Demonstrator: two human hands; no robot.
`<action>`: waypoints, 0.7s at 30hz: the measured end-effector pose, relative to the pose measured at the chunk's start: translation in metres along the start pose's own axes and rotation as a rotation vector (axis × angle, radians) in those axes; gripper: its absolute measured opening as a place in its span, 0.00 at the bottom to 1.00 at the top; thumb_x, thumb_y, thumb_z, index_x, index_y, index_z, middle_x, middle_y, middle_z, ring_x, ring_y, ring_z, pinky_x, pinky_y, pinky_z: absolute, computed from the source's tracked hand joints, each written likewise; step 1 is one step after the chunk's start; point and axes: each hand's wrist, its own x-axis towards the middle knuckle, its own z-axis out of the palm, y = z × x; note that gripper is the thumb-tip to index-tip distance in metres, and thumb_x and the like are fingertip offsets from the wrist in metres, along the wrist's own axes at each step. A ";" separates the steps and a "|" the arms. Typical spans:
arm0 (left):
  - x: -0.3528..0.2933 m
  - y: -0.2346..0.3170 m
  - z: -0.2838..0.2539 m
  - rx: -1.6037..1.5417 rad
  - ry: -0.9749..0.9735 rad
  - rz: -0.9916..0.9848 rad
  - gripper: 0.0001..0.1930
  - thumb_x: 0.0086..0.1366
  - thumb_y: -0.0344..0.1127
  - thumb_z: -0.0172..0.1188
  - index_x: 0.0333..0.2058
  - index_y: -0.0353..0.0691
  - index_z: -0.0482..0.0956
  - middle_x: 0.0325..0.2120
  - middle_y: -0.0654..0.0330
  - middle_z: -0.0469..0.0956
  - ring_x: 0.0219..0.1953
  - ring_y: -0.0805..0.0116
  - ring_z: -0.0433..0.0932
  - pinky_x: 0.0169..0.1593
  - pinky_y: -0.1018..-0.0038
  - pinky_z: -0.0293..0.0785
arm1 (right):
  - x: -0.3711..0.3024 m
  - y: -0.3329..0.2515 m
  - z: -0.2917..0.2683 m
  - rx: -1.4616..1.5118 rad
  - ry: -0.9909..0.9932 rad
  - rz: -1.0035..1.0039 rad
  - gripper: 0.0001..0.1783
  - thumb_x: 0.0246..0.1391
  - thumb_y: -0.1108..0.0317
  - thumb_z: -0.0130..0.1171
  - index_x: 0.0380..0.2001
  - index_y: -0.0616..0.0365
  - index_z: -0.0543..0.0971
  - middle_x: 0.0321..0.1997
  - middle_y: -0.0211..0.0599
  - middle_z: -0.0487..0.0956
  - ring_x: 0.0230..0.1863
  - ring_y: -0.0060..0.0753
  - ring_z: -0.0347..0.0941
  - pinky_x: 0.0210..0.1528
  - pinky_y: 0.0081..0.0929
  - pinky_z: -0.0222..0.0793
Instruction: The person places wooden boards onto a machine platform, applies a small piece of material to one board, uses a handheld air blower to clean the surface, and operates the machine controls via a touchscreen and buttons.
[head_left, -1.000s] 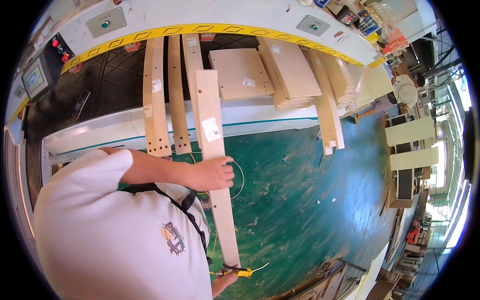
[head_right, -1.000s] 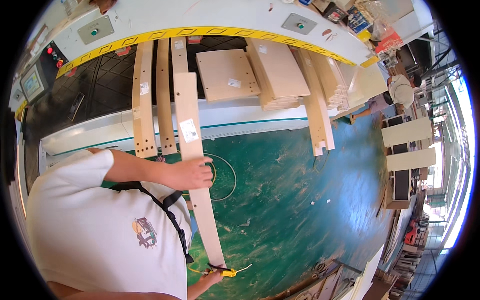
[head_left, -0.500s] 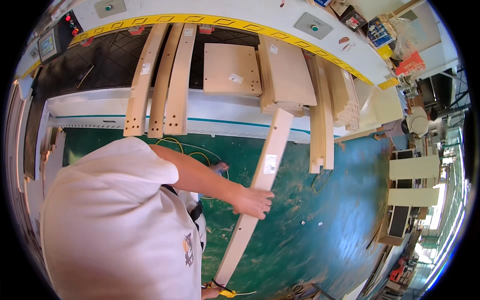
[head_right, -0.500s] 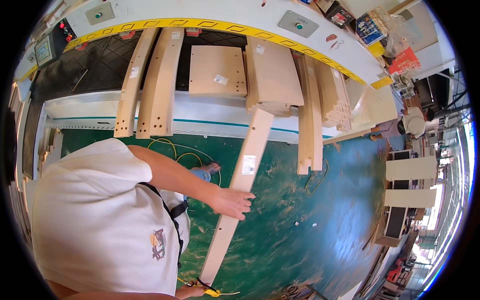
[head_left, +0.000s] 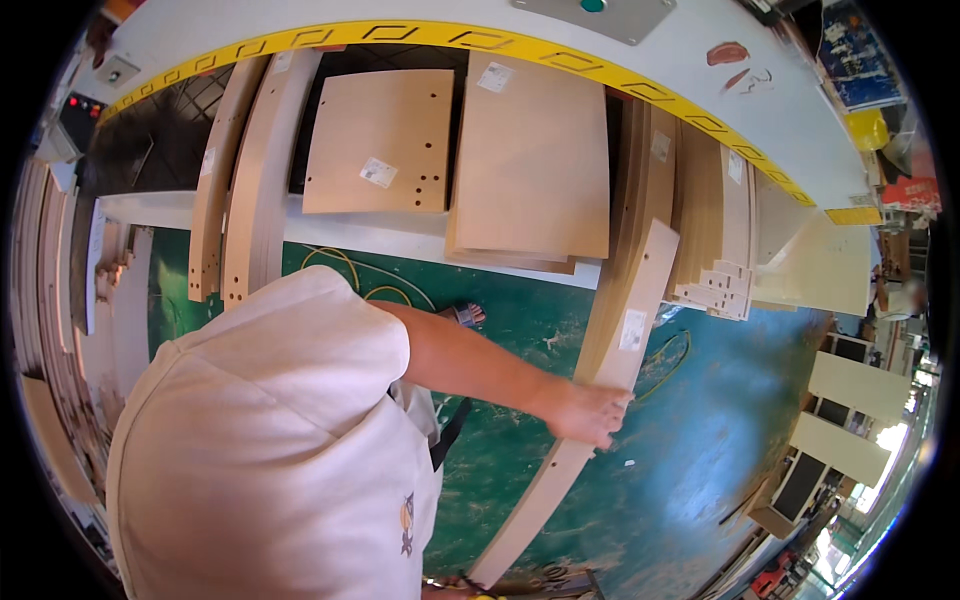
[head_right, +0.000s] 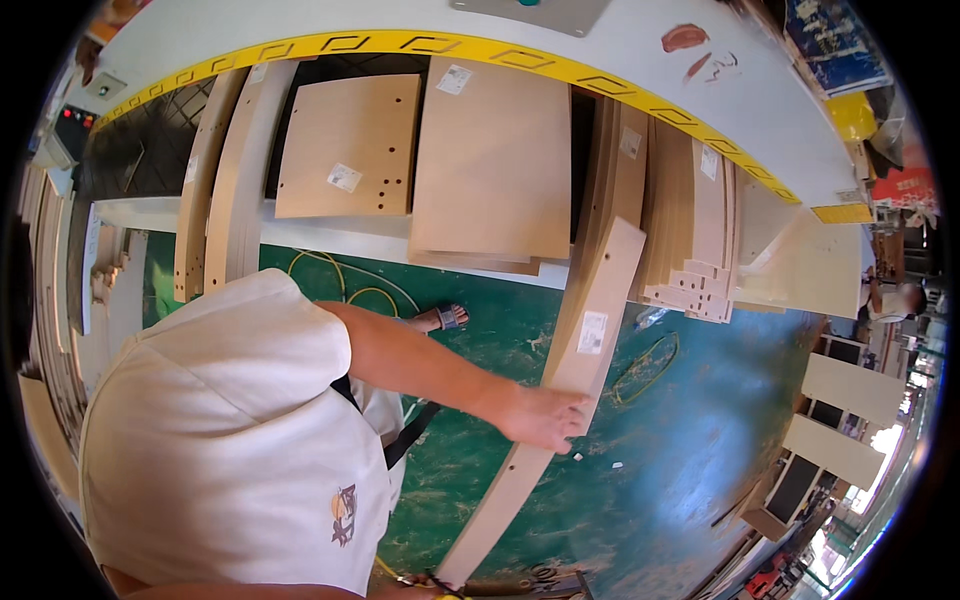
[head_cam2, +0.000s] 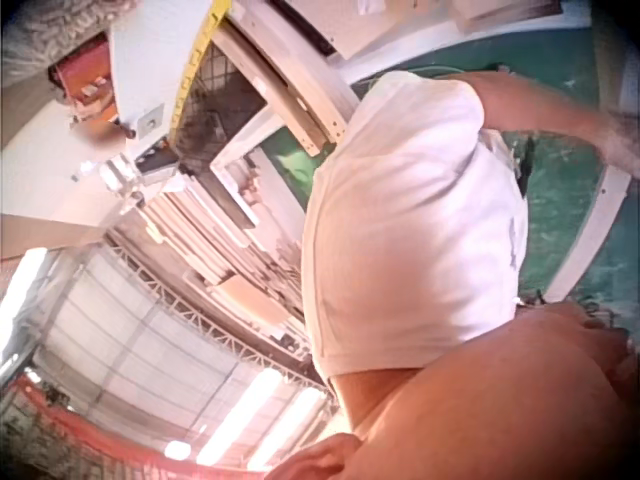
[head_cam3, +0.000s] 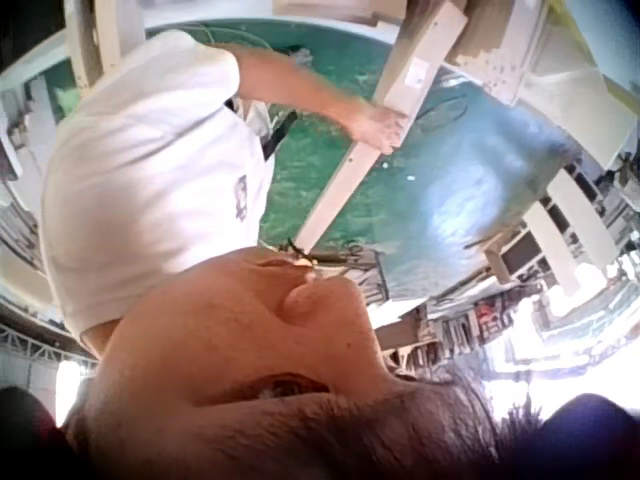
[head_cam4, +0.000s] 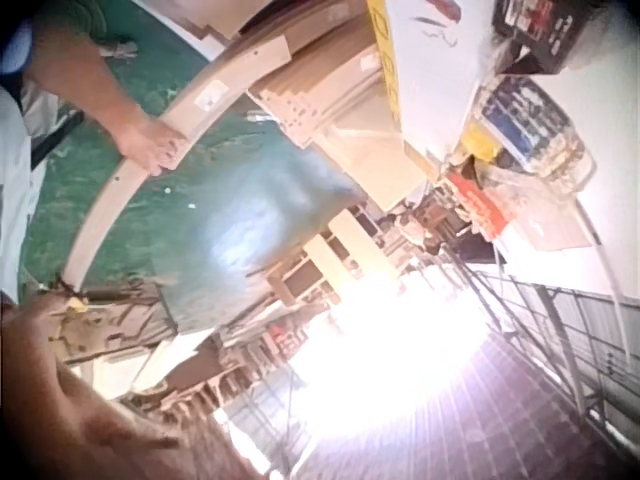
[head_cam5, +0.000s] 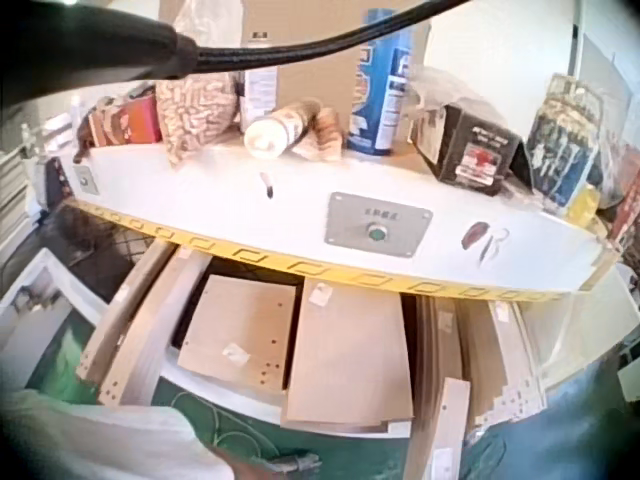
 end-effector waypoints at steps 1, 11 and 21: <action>0.004 -0.019 -0.007 0.045 0.053 -0.020 0.04 0.61 0.39 0.60 0.35 0.54 0.81 0.36 0.64 0.76 0.51 0.62 0.77 0.73 0.45 0.53 | 0.008 -0.017 0.010 -0.003 0.001 -0.011 0.19 0.69 0.54 0.57 0.50 0.60 0.78 0.28 0.35 0.72 0.21 0.26 0.64 0.18 0.25 0.55; -0.009 -0.226 -0.048 0.303 0.186 -0.067 0.08 0.64 0.38 0.59 0.42 0.50 0.77 0.39 0.63 0.76 0.50 0.61 0.75 0.59 0.52 0.66 | 0.047 -0.131 0.044 0.014 -0.151 -0.268 0.19 0.70 0.56 0.58 0.53 0.60 0.76 0.26 0.32 0.69 0.19 0.23 0.61 0.17 0.24 0.54; 0.000 -0.219 -0.112 0.072 -0.204 -0.124 0.37 0.49 0.34 0.77 0.61 0.43 0.75 0.58 0.55 0.76 0.67 0.54 0.69 0.69 0.50 0.63 | 0.013 -0.229 0.164 0.107 -0.647 -0.278 0.23 0.70 0.63 0.63 0.62 0.62 0.73 0.23 0.29 0.72 0.14 0.16 0.59 0.15 0.20 0.51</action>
